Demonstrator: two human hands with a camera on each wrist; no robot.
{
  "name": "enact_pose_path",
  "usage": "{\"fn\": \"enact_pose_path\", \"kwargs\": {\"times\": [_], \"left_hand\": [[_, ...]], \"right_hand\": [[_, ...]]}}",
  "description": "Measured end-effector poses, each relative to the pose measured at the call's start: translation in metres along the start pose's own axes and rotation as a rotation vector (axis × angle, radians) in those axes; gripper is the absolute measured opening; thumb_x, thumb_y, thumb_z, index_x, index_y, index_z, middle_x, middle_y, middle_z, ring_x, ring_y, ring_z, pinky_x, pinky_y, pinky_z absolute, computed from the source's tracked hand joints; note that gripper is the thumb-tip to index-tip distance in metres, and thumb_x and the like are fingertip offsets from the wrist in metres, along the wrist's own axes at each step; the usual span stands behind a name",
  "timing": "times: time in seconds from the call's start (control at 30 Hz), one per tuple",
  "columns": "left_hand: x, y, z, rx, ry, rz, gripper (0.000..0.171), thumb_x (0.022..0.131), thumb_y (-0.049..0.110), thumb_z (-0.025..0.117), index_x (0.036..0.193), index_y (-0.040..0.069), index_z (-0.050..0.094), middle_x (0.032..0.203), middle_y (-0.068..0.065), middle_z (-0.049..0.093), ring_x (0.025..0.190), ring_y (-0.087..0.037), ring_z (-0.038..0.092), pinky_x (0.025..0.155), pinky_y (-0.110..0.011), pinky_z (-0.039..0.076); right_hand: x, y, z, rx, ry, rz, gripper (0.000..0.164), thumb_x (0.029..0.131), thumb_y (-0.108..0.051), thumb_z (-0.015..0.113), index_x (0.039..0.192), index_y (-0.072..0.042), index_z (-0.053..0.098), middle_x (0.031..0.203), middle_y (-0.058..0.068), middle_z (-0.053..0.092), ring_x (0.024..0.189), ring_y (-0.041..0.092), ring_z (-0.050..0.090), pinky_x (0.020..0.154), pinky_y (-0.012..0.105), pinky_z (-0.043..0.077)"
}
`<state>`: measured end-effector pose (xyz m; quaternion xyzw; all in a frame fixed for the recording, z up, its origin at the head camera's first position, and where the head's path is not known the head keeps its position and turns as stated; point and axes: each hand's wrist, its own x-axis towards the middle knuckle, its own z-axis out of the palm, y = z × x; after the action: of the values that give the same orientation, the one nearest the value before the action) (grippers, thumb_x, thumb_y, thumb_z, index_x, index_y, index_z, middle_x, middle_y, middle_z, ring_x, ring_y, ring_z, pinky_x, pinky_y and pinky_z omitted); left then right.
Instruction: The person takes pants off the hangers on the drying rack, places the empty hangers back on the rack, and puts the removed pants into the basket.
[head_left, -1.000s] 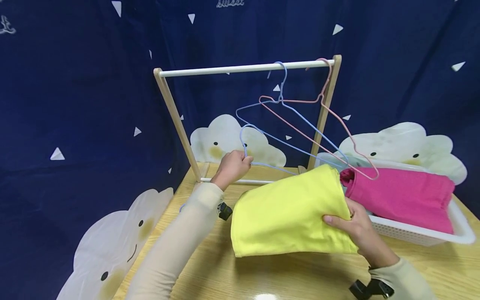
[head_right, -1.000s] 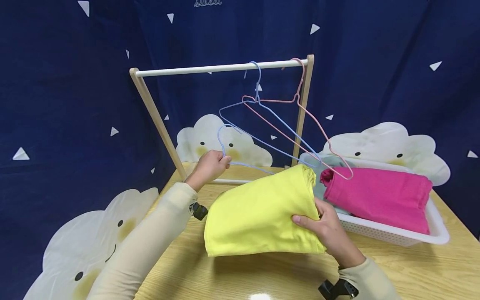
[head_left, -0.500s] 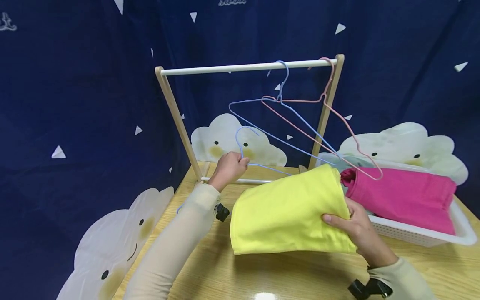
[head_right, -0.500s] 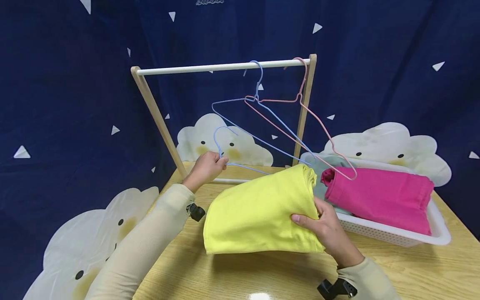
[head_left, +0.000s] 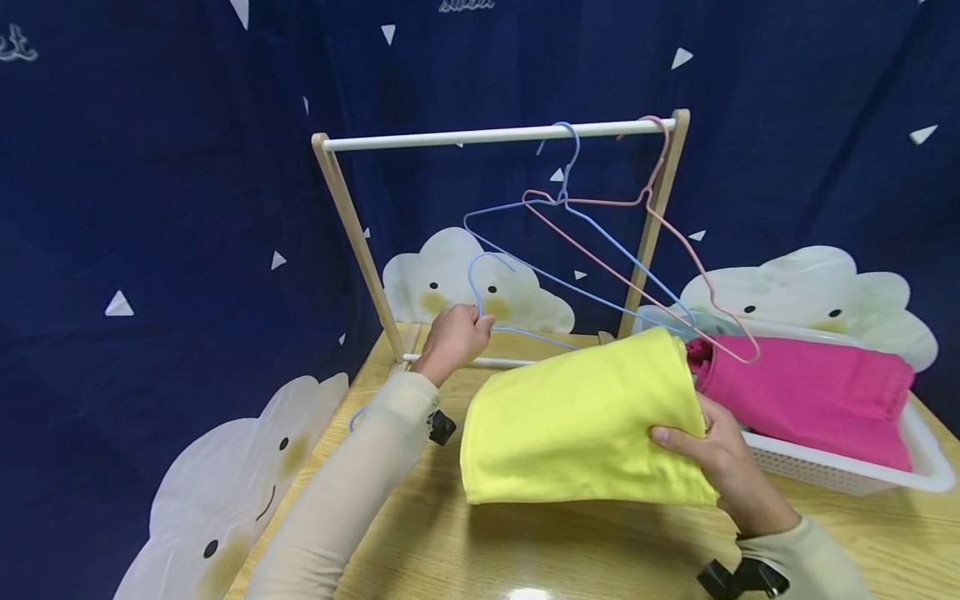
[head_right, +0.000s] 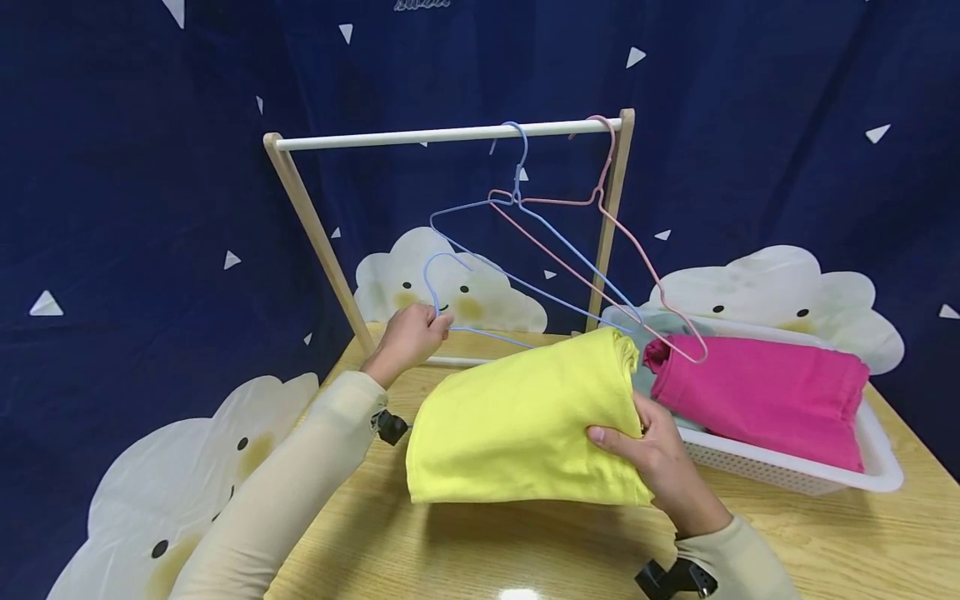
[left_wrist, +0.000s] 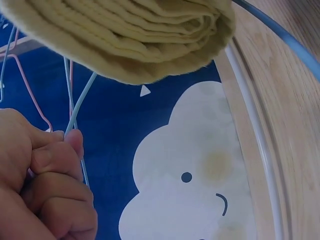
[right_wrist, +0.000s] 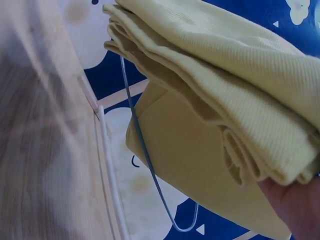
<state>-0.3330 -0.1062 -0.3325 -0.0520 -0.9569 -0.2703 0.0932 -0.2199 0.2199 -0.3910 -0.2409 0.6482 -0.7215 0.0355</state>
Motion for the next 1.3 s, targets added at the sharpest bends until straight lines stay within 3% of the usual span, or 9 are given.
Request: {"fn": "enact_pose_path", "kwargs": {"times": [0.23, 0.43, 0.63, 1.3], "left_hand": [[0.000, -0.006, 0.001, 0.023, 0.027, -0.006, 0.051, 0.103, 0.034, 0.050, 0.056, 0.017, 0.038, 0.051, 0.004, 0.035, 0.050, -0.014, 0.035, 0.053, -0.027, 0.033], [-0.002, -0.018, -0.001, 0.101, 0.072, -0.021, 0.045, 0.103, 0.032, 0.049, 0.061, 0.016, 0.042, 0.058, 0.000, 0.042, 0.054, -0.018, 0.043, 0.051, -0.029, 0.034], [-0.002, -0.020, -0.010, 0.062, 0.082, -0.012, 0.048, 0.103, 0.033, 0.048, 0.059, 0.016, 0.040, 0.055, 0.001, 0.039, 0.052, -0.017, 0.039, 0.050, -0.029, 0.032], [-0.008, -0.038, -0.007, -0.002, 0.007, -0.027, 0.049, 0.103, 0.033, 0.048, 0.057, 0.017, 0.041, 0.052, 0.004, 0.036, 0.048, -0.015, 0.035, 0.051, -0.028, 0.032]], "right_hand": [[-0.003, -0.002, -0.002, 0.049, -0.003, -0.003, 0.038, 0.095, 0.011, 0.047, 0.122, -0.014, 0.056, 0.100, 0.000, 0.074, 0.083, 0.020, 0.076, 0.067, 0.041, 0.060], [-0.008, -0.008, -0.008, 0.077, 0.045, -0.037, 0.034, 0.096, 0.010, 0.045, 0.118, -0.012, 0.058, 0.096, 0.000, 0.074, 0.080, 0.017, 0.075, 0.065, 0.037, 0.060], [-0.012, -0.014, -0.014, 0.071, 0.054, -0.035, 0.033, 0.096, 0.010, 0.044, 0.118, -0.011, 0.058, 0.096, 0.001, 0.074, 0.079, 0.018, 0.075, 0.064, 0.037, 0.060], [-0.011, -0.015, -0.016, 0.068, 0.057, -0.045, 0.033, 0.095, 0.011, 0.044, 0.118, -0.008, 0.056, 0.095, 0.002, 0.074, 0.078, 0.020, 0.076, 0.063, 0.039, 0.060]]}}
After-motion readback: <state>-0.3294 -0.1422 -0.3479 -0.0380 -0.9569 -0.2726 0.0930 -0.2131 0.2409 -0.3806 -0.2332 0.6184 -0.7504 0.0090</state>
